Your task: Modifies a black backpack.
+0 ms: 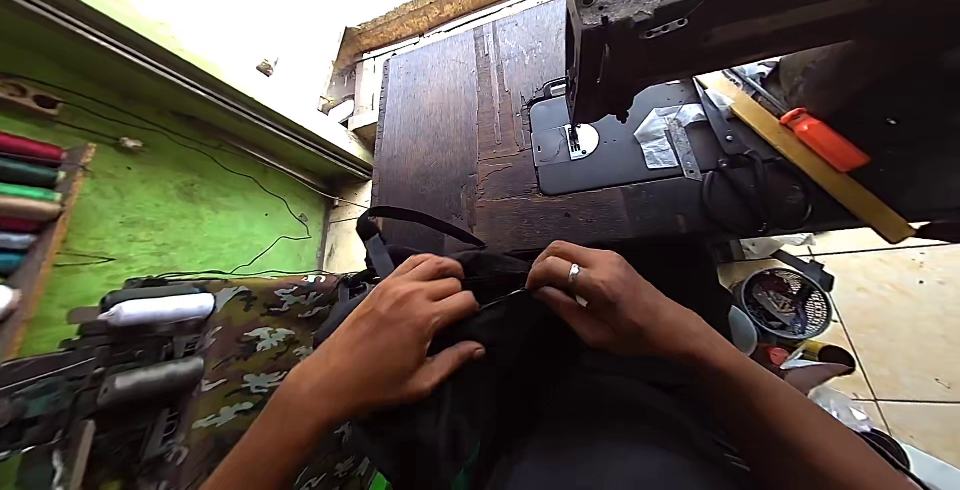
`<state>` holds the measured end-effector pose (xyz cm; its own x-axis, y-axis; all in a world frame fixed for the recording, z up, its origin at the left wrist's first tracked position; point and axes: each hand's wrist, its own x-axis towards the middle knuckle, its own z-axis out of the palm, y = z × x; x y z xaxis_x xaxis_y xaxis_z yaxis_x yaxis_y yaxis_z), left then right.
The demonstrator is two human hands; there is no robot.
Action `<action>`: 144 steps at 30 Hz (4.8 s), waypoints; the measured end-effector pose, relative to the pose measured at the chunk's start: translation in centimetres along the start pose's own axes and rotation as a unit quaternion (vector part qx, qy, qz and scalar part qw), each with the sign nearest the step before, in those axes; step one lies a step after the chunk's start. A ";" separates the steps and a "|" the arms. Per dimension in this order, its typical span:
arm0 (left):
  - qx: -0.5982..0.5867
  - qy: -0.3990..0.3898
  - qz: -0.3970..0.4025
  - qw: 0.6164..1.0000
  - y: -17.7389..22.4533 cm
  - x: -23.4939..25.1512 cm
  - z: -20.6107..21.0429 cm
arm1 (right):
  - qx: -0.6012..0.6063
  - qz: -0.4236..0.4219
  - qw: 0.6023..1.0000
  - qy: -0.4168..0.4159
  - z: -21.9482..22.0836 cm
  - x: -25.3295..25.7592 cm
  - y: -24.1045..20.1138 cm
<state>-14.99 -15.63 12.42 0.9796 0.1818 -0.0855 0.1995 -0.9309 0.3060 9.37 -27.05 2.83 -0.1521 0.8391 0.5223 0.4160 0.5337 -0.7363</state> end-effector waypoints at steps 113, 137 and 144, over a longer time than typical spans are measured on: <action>0.070 0.162 0.085 0.981 -12.9 20.4 10.0 | -0.471 0.262 0.835 0.108 0.6 0.1 10.5; 0.094 0.176 0.095 0.975 -13.7 21.1 10.5 | -0.497 0.294 0.816 -0.006 0.4 1.6 10.0; 0.108 0.177 0.088 0.974 -14.3 21.7 10.3 | -0.488 0.286 0.824 0.000 0.1 1.1 10.5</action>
<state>3.19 -1.67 -3.53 0.9526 0.0751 0.2948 0.0549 -0.9956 0.0761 13.50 -20.50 -4.32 0.3194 0.9243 0.2090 0.9432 -0.2887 -0.1646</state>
